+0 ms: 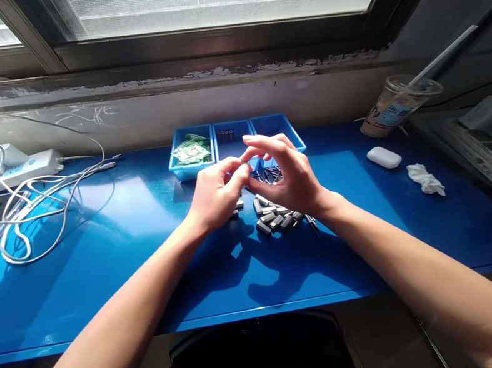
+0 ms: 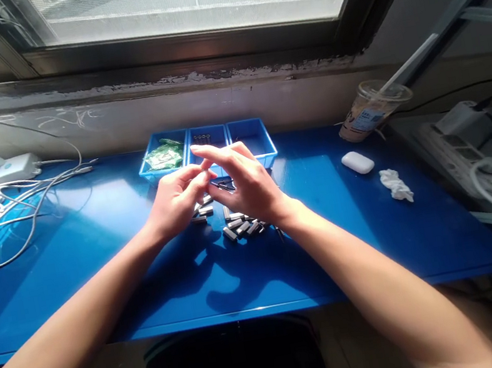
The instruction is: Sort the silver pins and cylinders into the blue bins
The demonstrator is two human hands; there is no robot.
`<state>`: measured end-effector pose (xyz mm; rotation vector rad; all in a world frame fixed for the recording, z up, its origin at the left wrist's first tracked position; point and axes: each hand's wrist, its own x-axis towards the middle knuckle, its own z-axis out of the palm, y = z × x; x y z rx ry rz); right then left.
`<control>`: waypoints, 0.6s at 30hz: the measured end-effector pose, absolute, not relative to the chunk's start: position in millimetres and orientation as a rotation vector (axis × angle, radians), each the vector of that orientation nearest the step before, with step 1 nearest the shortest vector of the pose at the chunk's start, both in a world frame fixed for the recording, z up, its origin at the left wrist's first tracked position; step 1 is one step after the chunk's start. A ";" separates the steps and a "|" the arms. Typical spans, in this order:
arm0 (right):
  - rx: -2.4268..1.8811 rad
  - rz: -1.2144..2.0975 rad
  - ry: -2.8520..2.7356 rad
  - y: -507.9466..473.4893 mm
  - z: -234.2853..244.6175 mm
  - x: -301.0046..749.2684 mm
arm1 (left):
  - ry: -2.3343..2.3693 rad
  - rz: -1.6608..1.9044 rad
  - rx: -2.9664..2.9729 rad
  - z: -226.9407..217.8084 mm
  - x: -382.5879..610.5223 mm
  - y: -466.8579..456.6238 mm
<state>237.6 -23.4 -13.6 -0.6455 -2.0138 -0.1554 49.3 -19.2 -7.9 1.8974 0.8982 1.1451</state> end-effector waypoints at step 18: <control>-0.887 0.012 -1.987 -31.9 -5.1 233.6 | 1.169 1.446 2.124 -21.3 51.8 -19.1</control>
